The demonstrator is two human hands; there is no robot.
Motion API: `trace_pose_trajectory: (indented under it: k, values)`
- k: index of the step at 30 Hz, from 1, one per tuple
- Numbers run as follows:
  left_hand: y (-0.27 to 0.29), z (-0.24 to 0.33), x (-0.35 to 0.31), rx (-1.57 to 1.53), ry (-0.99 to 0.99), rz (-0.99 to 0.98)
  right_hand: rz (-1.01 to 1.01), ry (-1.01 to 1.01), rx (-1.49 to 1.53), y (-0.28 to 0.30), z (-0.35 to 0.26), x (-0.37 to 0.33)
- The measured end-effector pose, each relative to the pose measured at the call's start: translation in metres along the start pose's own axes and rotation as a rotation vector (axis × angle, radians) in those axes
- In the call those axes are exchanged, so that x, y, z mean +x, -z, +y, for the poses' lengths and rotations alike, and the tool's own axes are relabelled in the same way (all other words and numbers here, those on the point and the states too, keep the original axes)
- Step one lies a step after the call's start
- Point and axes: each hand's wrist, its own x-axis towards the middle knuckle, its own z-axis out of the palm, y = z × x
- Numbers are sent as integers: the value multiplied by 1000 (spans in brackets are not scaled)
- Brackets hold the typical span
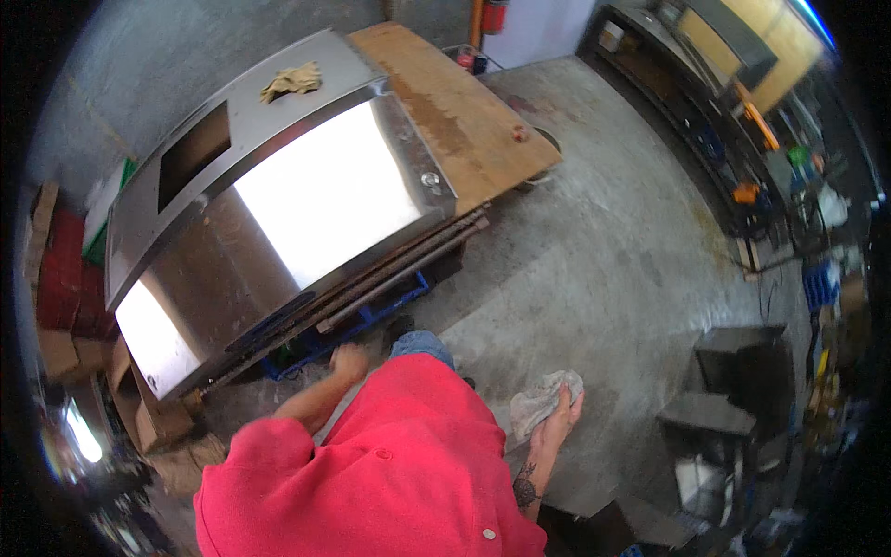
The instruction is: The person applies a substance from a small container to the edges of a stainless steel panel using a small tool, then wipes the surface with a cloth. The person dips the cloth into a bucket of water, wrings it out, and continues wiping the panel.
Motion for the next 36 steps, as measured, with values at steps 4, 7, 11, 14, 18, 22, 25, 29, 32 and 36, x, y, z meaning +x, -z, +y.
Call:
trace_pose_trajectory:
  k: [4,7,11,14,18,22,25,29,32,36]
  values:
    - [-131,-52,-103,-270,138,-565,-232,34,-98,-66,-21,38]
    - [-155,-64,-126,-493,209,-602,-373,112,-159,-117,-33,50]
    - [-165,-90,-133,-738,336,-589,-464,134,-195,-210,-28,59]
    - [-167,-118,-142,-845,433,-585,-501,49,-169,-269,-2,58]
    - [-169,-153,-150,-911,537,-601,-663,69,-222,-344,20,48]
    - [-162,-146,-144,-892,527,-677,-756,127,-236,-403,30,56]
    - [-158,-119,-110,-795,300,-700,-743,147,-268,-440,17,82]
    - [0,-150,-66,-610,-301,-471,-733,322,-401,-506,-6,137]
    - [154,-181,-62,-853,-183,-105,-785,633,-818,-572,-32,141]
    - [351,-174,-31,-1048,-72,427,-1003,943,-836,-652,-31,182]
